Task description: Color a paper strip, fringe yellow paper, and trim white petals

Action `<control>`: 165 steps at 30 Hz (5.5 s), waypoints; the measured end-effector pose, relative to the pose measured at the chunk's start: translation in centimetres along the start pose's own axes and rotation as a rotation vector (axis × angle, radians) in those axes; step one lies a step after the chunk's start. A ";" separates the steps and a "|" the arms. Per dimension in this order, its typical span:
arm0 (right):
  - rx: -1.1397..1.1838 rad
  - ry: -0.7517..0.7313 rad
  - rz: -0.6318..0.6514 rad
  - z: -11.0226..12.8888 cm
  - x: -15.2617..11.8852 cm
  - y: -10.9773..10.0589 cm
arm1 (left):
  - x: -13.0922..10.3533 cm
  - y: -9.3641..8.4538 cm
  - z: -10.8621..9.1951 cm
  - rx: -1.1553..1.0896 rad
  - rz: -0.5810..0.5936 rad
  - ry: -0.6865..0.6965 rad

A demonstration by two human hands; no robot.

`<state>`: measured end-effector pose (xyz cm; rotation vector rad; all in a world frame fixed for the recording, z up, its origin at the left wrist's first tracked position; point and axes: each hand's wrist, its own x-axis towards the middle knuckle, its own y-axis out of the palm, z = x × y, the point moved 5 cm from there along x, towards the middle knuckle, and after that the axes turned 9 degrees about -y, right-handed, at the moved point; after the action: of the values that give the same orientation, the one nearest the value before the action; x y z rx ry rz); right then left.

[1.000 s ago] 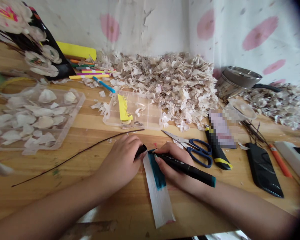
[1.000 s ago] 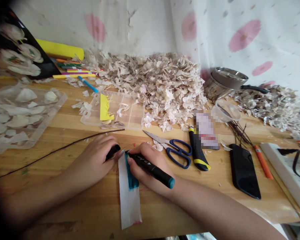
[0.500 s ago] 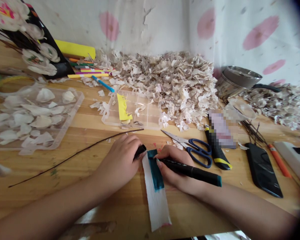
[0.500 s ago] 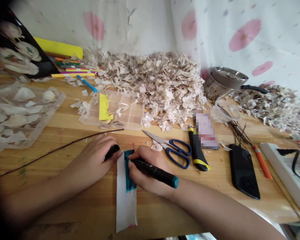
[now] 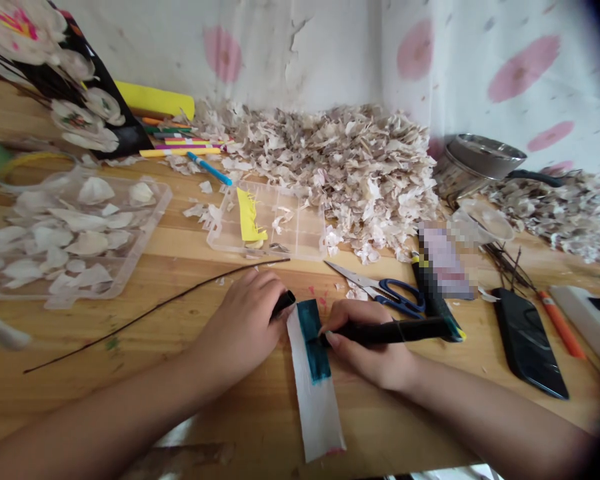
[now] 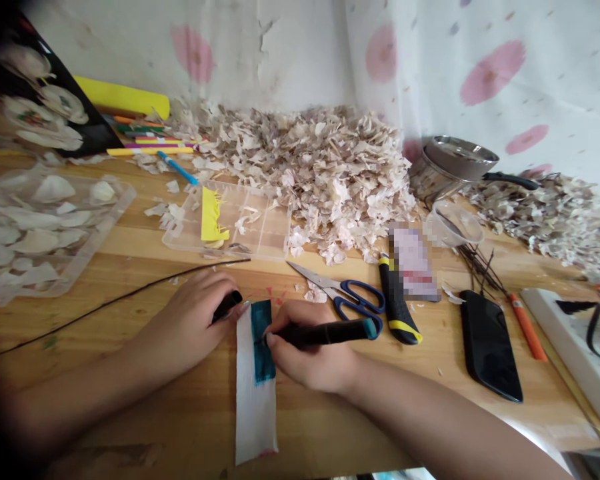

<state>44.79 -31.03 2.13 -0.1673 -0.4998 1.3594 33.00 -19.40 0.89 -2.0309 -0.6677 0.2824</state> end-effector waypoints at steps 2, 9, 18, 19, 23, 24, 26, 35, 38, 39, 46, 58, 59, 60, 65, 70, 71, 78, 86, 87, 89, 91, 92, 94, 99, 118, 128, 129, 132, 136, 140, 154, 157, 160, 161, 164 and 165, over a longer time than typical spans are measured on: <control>0.061 0.032 -0.069 -0.4 0.1 -0.5 | 0.0 0.0 0.1 -0.019 0.008 -0.017; 0.190 0.123 -0.193 -1.2 0.1 -0.7 | -0.2 -0.4 0.8 -0.130 -0.060 -0.081; -0.006 0.086 -0.164 -0.6 0.3 -0.4 | -0.3 -0.1 0.5 -0.086 -0.004 -0.068; -0.035 0.073 -0.143 -0.4 0.3 -0.4 | -0.3 -0.1 0.5 -0.085 -0.010 -0.063; -0.120 0.012 -0.095 0.1 0.4 -0.2 | -0.2 -0.2 0.4 -0.089 -0.019 -0.053; -0.138 0.004 -0.087 0.2 0.4 -0.1 | -0.2 -0.2 0.4 -0.089 -0.019 -0.052; -0.164 -0.005 -0.071 0.4 0.6 0.1 | -0.2 -0.2 0.3 -0.083 -0.022 -0.047; -0.110 -0.016 0.058 0.3 0.2 0.3 | -0.2 -0.1 0.3 -0.071 -0.028 -0.019; -0.125 -0.006 0.014 0.4 0.2 0.1 | -0.2 -0.1 0.4 -0.076 -0.025 -0.020; -0.145 -0.005 -0.005 0.4 0.3 0.1 | -0.2 -0.1 0.4 -0.077 -0.026 -0.021; -0.062 -0.055 0.052 0.6 0.2 0.5 | -0.2 -0.1 0.4 -0.076 -0.031 -0.023; 0.303 0.104 -0.258 -1.8 -0.1 -1.2 | -0.5 -1.2 1.3 -0.084 -0.089 -0.173; 0.297 0.100 -0.254 -1.6 -0.1 -1.2 | -0.4 -1.4 1.5 -0.089 -0.072 -0.210; 0.289 0.094 -0.251 -1.4 0.0 -1.2 | -0.3 -1.6 1.7 -0.101 -0.059 -0.242; 0.248 0.060 -0.250 -0.8 0.3 -1.4 | 0.0 -2.5 2.2 -0.161 -0.138 -0.214; 0.284 0.065 -0.229 -0.8 0.4 -1.2 | 0.2 -2.2 2.1 -0.094 -0.137 -0.210; 0.291 0.071 -0.230 -0.8 0.4 -1.2 | 0.2 -2.0 2.1 -0.088 -0.134 -0.215; 0.318 0.086 -0.248 -0.8 0.2 -1.2 | 0.3 -2.3 2.0 -0.100 -0.216 -0.131; 0.109 0.157 -0.362 -1.4 -0.6 -2.1 | -3.7 -1.3 -2.0 0.136 -0.346 0.032; 0.096 0.163 -0.364 -1.5 -0.7 -2.0 | -4.6 -0.7 -2.5 0.218 -0.374 0.064; 0.081 0.148 -0.342 -1.5 -0.8 -1.8 | -6.0 0.8 -3.1 0.381 -0.420 0.144; 0.069 0.101 -0.294 -1.3 -0.8 -1.5 | -6.9 2.2 -3.1 0.495 -0.452 0.172; 0.059 0.070 -0.266 -1.0 -0.8 -1.4 | -7.2 2.7 -3.1 0.529 -0.459 0.181; 0.028 0.001 -0.202 -0.5 -0.9 -1.1 | -7.3 3.3 -3.1 0.551 -0.453 0.188; -0.082 -0.101 -0.087 0.7 -1.0 -0.7 | -7.2 3.1 -3.9 0.486 -0.411 0.134; -0.129 -0.164 0.054 1.2 -1.0 -0.3 | -7.3 3.0 -4.1 0.391 -0.370 0.085; -0.014 -0.013 -0.080 0.0 -0.8 -0.8 | -7.4 3.0 -3.9 0.357 -0.358 0.064; 0.008 0.004 -0.098 -0.2 -0.9 -0.7 | -7.4 3.0 -4.0 0.369 -0.363 0.071; 0.073 0.054 -0.160 -0.9 -1.2 -0.2 | -7.4 3.1 -4.1 0.397 -0.365 0.068; 0.053 0.069 -0.161 -0.9 -1.4 0.4 | -7.3 3.4 -4.2 0.399 -0.354 0.045; -0.039 0.016 -0.113 0.0 -1.2 0.3 | -7.3 3.6 -4.4 0.414 -0.353 0.000; -0.135 0.018 -0.242 0.2 -1.5 -1.0 | -7.1 3.1 -5.1 0.440 -0.347 -0.020; -0.129 -0.026 -0.171 1.0 -1.4 -0.5 | -7.2 3.2 -5.0 0.435 -0.370 -0.032; -0.134 -0.040 -0.133 1.1 -1.3 -0.2 | -7.2 3.2 -5.0 0.415 -0.382 -0.023; -0.145 -0.036 -0.141 1.0 -1.3 -0.3 | -7.2 3.2 -5.1 0.416 -0.382 -0.014; -0.179 -0.012 -0.191 0.7 -1.2 -0.8 | -7.2 3.1 -5.2 0.434 -0.388 0.004; -0.186 -0.005 -0.203 0.7 -1.2 -1.0 | -7.2 3.1 -5.2 0.438 -0.388 0.005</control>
<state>45.23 -32.53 2.84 -0.2588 -0.6306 1.1155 30.51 -28.44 0.55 -1.4523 -0.8931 0.1743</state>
